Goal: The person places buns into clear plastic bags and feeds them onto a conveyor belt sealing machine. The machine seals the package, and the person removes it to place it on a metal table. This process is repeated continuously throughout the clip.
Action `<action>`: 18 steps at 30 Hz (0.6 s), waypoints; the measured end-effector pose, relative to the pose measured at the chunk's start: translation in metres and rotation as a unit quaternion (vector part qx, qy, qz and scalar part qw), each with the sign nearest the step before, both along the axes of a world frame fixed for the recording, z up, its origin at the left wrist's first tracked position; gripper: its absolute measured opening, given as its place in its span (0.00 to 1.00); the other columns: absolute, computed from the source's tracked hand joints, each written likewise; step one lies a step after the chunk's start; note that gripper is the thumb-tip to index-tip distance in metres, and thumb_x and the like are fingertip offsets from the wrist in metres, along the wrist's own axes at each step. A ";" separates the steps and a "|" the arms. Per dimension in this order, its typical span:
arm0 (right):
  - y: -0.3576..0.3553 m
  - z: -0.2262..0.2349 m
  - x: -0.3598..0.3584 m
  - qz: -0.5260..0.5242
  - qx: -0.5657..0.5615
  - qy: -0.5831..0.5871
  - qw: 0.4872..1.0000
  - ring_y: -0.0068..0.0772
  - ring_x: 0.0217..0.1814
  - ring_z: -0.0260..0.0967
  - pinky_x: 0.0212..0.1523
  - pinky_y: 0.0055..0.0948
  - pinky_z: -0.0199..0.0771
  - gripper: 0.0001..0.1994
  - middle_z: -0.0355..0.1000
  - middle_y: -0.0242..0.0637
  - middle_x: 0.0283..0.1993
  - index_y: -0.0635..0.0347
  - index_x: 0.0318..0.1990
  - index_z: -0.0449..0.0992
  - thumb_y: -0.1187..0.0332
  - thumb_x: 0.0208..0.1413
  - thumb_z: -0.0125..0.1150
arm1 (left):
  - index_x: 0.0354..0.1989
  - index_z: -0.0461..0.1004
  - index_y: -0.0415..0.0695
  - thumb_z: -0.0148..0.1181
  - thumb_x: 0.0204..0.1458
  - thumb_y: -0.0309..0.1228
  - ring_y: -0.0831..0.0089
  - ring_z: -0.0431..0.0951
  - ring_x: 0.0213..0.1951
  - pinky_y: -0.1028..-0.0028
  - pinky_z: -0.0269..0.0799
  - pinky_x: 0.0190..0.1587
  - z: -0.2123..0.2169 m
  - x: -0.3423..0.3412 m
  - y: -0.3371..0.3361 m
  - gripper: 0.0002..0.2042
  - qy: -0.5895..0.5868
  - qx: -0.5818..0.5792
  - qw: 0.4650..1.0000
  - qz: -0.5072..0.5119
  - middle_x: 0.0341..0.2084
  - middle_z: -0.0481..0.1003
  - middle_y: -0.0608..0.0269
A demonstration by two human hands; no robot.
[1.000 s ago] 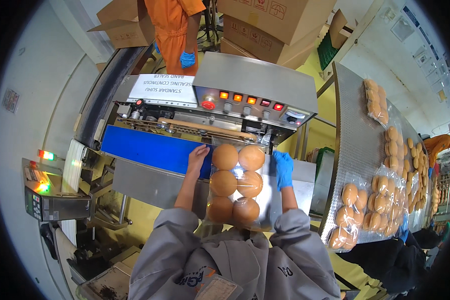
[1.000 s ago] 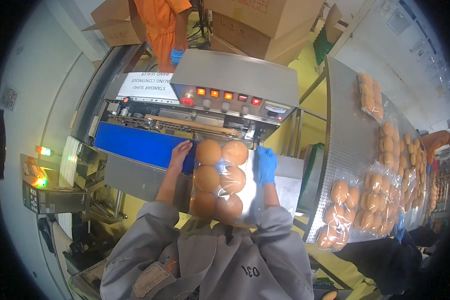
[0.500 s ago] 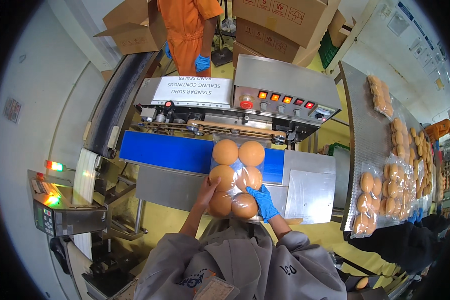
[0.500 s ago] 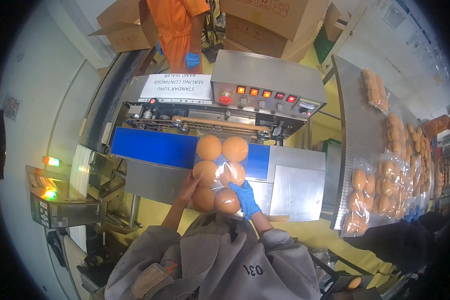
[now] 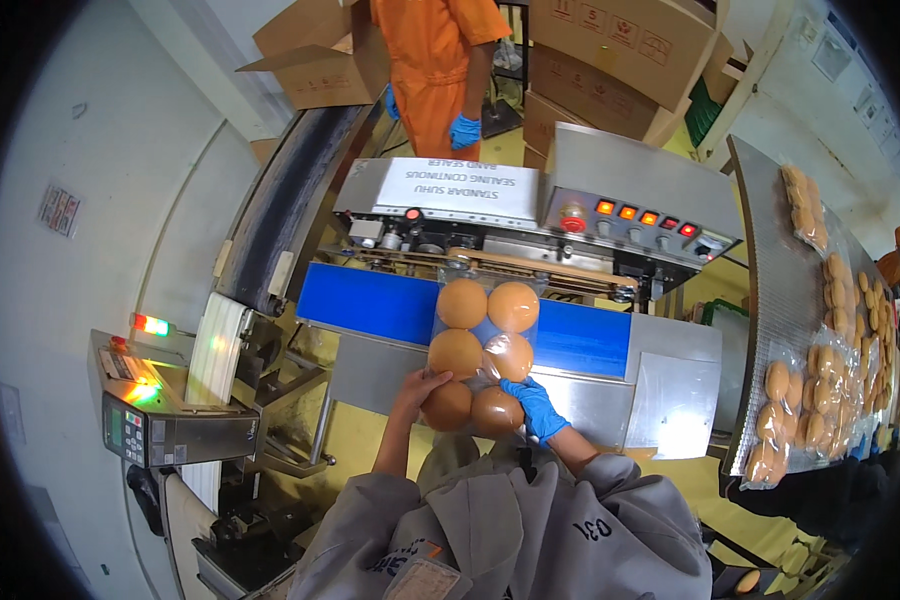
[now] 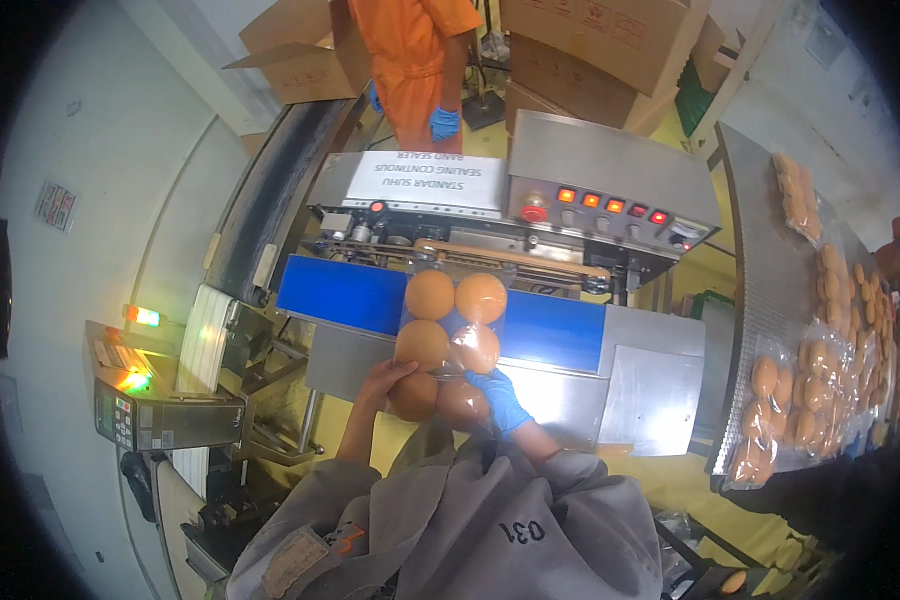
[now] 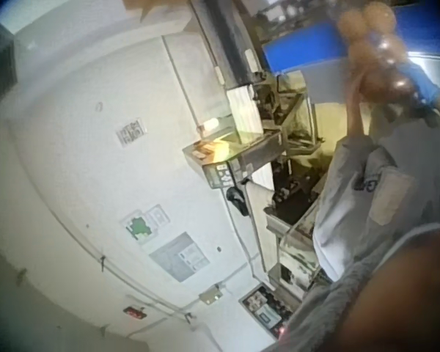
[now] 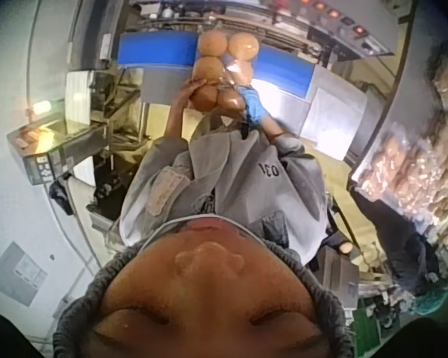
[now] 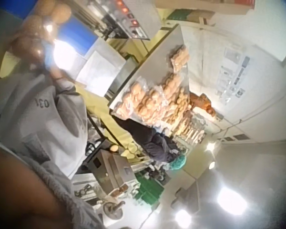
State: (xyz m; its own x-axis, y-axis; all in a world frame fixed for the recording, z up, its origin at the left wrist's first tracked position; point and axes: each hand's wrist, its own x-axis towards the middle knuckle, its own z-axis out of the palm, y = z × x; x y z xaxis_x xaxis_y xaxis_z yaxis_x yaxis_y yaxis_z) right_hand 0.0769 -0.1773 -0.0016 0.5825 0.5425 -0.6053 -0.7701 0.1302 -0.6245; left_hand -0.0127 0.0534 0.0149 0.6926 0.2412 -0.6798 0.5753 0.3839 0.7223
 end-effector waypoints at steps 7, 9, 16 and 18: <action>0.055 -0.002 -0.017 -0.017 -0.030 0.005 0.999 0.24 0.39 0.69 0.38 0.25 0.72 0.16 0.72 0.34 0.41 0.62 0.48 0.71 0.70 0.52 0.60 | 0.42 0.73 0.37 0.65 0.45 0.36 0.74 0.76 0.36 0.74 0.71 0.40 -0.002 -0.015 0.049 0.19 -0.038 0.010 0.999 0.010 0.35 0.75 0.61; 0.071 -0.001 -0.024 -0.022 -0.042 0.002 0.999 0.26 0.39 0.70 0.38 0.26 0.73 0.16 0.72 0.34 0.40 0.62 0.47 0.71 0.70 0.52 0.61 | 0.38 0.74 0.36 0.67 0.44 0.36 0.76 0.75 0.33 0.76 0.71 0.36 -0.007 -0.020 0.068 0.17 -0.039 -0.003 0.999 0.010 0.32 0.76 0.62; 0.124 0.003 -0.042 -0.050 -0.030 0.006 0.998 0.28 0.38 0.71 0.39 0.28 0.74 0.14 0.72 0.36 0.39 0.62 0.45 0.71 0.70 0.51 0.61 | 0.35 0.74 0.35 0.64 0.47 0.33 0.81 0.74 0.28 0.79 0.70 0.30 0.021 -0.038 0.114 0.13 -0.109 -0.011 0.994 -0.007 0.27 0.75 0.65; 0.140 0.002 -0.046 -0.045 -0.019 -0.002 0.999 0.28 0.38 0.71 0.38 0.29 0.74 0.14 0.72 0.36 0.39 0.62 0.45 0.71 0.70 0.51 0.61 | 0.33 0.74 0.36 0.64 0.48 0.32 0.81 0.73 0.27 0.79 0.70 0.29 0.004 -0.043 0.131 0.11 -0.118 0.002 0.993 -0.013 0.26 0.75 0.65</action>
State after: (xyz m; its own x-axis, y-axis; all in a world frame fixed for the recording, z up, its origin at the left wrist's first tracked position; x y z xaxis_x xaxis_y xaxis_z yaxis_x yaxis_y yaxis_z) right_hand 0.0306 -0.0373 0.0001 0.6308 0.4649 -0.6213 -0.7533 0.1750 -0.6340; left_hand -0.0558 0.1841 0.0193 0.8385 0.2226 -0.4973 0.4000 0.3681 0.8393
